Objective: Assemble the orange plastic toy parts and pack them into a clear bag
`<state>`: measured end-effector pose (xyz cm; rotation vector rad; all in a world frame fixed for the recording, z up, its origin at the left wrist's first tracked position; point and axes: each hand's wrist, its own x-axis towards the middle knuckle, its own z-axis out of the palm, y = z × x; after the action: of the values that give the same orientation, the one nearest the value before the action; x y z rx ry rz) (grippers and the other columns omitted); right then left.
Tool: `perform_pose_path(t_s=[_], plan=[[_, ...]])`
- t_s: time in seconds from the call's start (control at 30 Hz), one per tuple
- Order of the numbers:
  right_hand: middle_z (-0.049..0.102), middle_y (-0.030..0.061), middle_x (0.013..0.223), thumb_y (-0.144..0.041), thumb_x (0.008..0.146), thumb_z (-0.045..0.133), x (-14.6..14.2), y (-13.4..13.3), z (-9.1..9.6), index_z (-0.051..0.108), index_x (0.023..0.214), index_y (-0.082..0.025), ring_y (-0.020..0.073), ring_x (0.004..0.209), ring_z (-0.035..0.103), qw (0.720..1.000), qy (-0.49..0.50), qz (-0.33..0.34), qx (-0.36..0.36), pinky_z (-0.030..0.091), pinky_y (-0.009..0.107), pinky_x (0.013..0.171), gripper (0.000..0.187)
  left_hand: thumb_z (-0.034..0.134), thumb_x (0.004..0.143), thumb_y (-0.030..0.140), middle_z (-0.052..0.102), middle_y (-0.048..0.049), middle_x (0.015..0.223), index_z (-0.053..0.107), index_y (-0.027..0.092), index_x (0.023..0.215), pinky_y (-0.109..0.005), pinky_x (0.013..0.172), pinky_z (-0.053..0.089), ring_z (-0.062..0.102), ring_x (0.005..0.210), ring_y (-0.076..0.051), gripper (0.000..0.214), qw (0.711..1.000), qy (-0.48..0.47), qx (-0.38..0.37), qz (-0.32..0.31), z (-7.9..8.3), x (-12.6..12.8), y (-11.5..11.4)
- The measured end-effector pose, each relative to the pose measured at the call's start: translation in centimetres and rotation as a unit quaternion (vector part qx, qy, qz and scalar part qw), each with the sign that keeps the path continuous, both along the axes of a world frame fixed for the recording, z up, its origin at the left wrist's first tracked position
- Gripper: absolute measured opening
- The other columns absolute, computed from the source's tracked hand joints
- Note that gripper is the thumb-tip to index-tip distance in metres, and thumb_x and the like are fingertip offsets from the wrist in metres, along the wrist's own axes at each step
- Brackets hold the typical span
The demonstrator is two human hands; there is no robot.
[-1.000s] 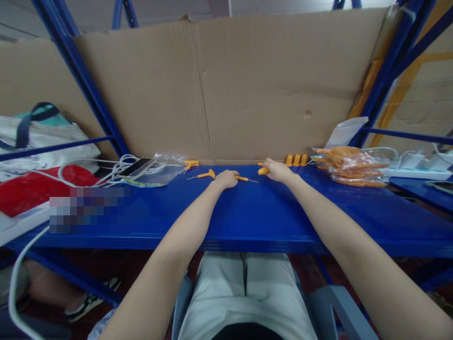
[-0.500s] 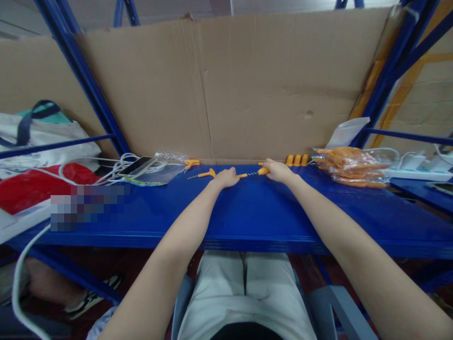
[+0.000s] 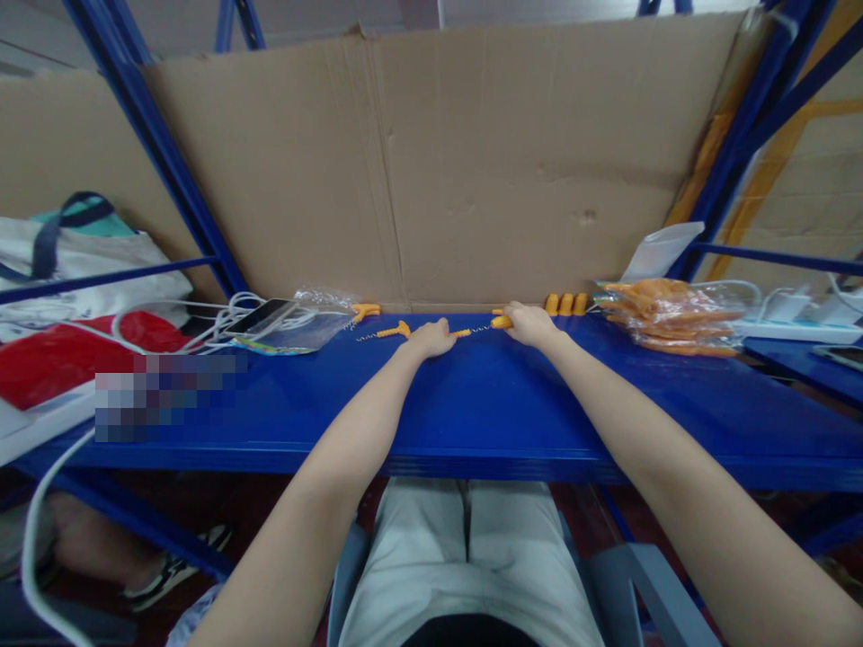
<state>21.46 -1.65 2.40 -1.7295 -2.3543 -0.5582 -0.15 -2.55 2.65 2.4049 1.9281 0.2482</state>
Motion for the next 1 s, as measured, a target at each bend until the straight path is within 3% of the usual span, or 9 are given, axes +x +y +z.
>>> perform_pose_path(t_s=[0.13,0.3,0.47,1.0], plan=[[0.065,0.0170,0.116,-0.018,0.086,0.051,0.2,0.0,0.1,0.060,0.119,-0.014,0.0294,0.106,0.064,1.000,-0.002,-0.007,-0.003,0.046,0.035,0.085,0.035,0.040,0.089,0.034,0.066,-0.0156,0.119,0.055,0.016,0.112,-0.037,0.083,0.049,0.063,0.108,-0.030,0.033,1.000,0.001,-0.003,0.000,0.0,0.0,0.0],[0.064,0.0171,0.119,-0.016,0.083,0.052,-0.5,0.1,-0.2,0.061,0.116,-0.013,0.0290,0.107,0.063,0.999,-0.007,0.031,-0.010,0.047,0.034,0.085,0.034,0.041,0.088,0.036,0.067,-0.0148,0.116,0.056,0.018,0.110,-0.036,0.082,0.049,0.064,0.106,-0.030,0.032,1.000,-0.003,0.004,-0.001,-0.1,0.0,0.1],[0.069,0.0144,0.109,-0.019,0.085,0.051,-2.0,-0.4,-0.5,0.063,0.108,-0.015,0.0261,0.101,0.065,0.997,-0.036,0.061,-0.029,0.046,0.030,0.080,0.026,0.044,0.087,0.037,0.070,-0.0081,0.108,0.058,0.022,0.107,-0.033,0.080,0.049,0.065,0.102,-0.026,0.029,0.999,-0.011,0.023,-0.029,-0.5,0.2,0.2],[0.071,0.0134,0.102,-0.025,0.085,0.054,-2.2,-1.0,-0.1,0.065,0.105,-0.017,0.0265,0.098,0.067,0.997,-0.016,0.037,-0.062,0.047,0.030,0.076,0.024,0.053,0.083,0.028,0.071,-0.0067,0.098,0.055,0.023,0.113,-0.031,0.081,0.049,0.066,0.096,-0.024,0.031,0.991,-0.028,0.099,-0.080,-0.9,-0.2,0.5]])
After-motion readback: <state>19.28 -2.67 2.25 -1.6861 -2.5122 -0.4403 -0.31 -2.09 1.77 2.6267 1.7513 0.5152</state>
